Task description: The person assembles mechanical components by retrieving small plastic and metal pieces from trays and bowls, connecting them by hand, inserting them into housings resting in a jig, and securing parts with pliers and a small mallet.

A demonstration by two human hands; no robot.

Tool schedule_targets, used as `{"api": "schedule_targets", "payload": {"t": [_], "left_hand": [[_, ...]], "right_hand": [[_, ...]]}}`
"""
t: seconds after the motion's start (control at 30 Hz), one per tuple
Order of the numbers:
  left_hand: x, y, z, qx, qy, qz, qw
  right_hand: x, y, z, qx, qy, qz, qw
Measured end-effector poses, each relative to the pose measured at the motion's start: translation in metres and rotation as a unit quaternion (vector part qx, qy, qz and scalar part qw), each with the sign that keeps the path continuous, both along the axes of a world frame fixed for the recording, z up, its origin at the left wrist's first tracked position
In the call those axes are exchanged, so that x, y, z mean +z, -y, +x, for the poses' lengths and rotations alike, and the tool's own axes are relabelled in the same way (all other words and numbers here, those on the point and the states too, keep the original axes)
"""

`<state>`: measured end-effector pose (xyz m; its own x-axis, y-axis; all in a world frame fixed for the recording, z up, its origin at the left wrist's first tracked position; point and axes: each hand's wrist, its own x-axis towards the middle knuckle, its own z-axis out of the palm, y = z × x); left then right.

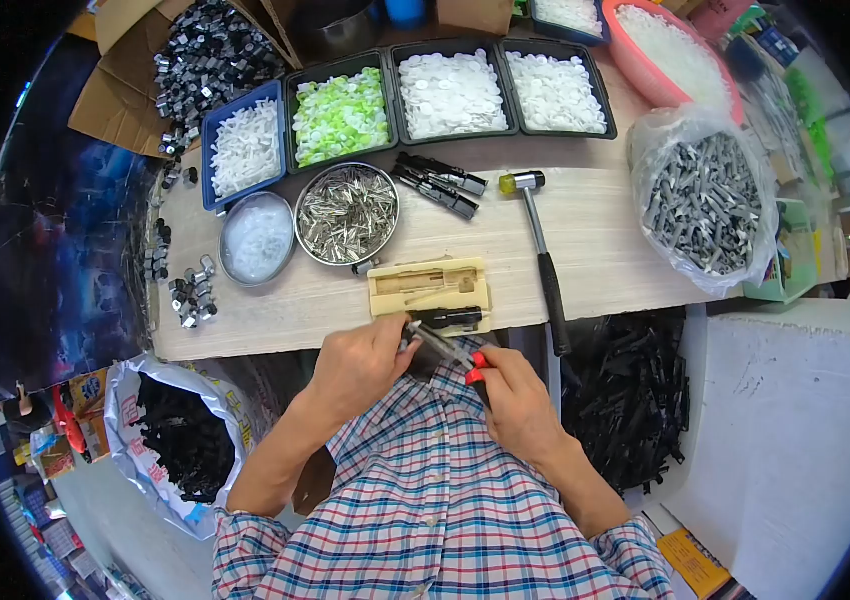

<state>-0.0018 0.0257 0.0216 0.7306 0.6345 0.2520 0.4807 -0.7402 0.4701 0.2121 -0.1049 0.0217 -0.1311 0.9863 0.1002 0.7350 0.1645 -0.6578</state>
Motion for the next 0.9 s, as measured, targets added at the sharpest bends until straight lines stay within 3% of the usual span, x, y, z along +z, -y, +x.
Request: {"api": "schedule_targets", "payload": {"t": [0.27,0.37,0.4,0.43,0.47,0.57,0.67,0.77,0.9], "left_hand": [[-0.008,0.026,-0.023,-0.013,-0.086,-0.022,0.996],[-0.020,0.021,-0.033,-0.066,-0.017,-0.186,0.980],[-0.017,0.017,-0.034,-0.064,0.015,-0.373,0.926],[-0.011,0.012,-0.034,-0.060,0.047,-0.545,0.835],[-0.006,0.010,-0.034,-0.054,0.076,-0.696,0.712],[0.000,0.015,-0.019,-0.035,0.115,-0.642,0.757],[0.002,0.017,-0.002,-0.017,0.156,-0.440,0.884],[-0.006,0.014,0.007,-0.002,0.191,-0.307,0.932],[0.004,-0.006,0.029,0.007,0.117,-0.093,0.989]], "right_hand": [[-0.007,0.008,0.006,0.111,-0.037,-0.117,0.986],[-0.008,0.008,0.012,0.138,-0.033,-0.162,0.977],[-0.011,0.009,0.015,0.147,-0.043,-0.156,0.976],[-0.015,0.012,0.017,0.155,-0.053,-0.150,0.975],[-0.018,0.014,0.018,0.162,-0.063,-0.145,0.974],[-0.015,0.019,0.015,0.096,-0.061,-0.099,0.989],[-0.032,0.033,0.014,-0.031,-0.096,-0.025,0.995],[-0.044,0.048,0.016,-0.182,-0.055,-0.034,0.981],[-0.048,0.051,0.014,-0.175,-0.050,-0.054,0.982]]}}
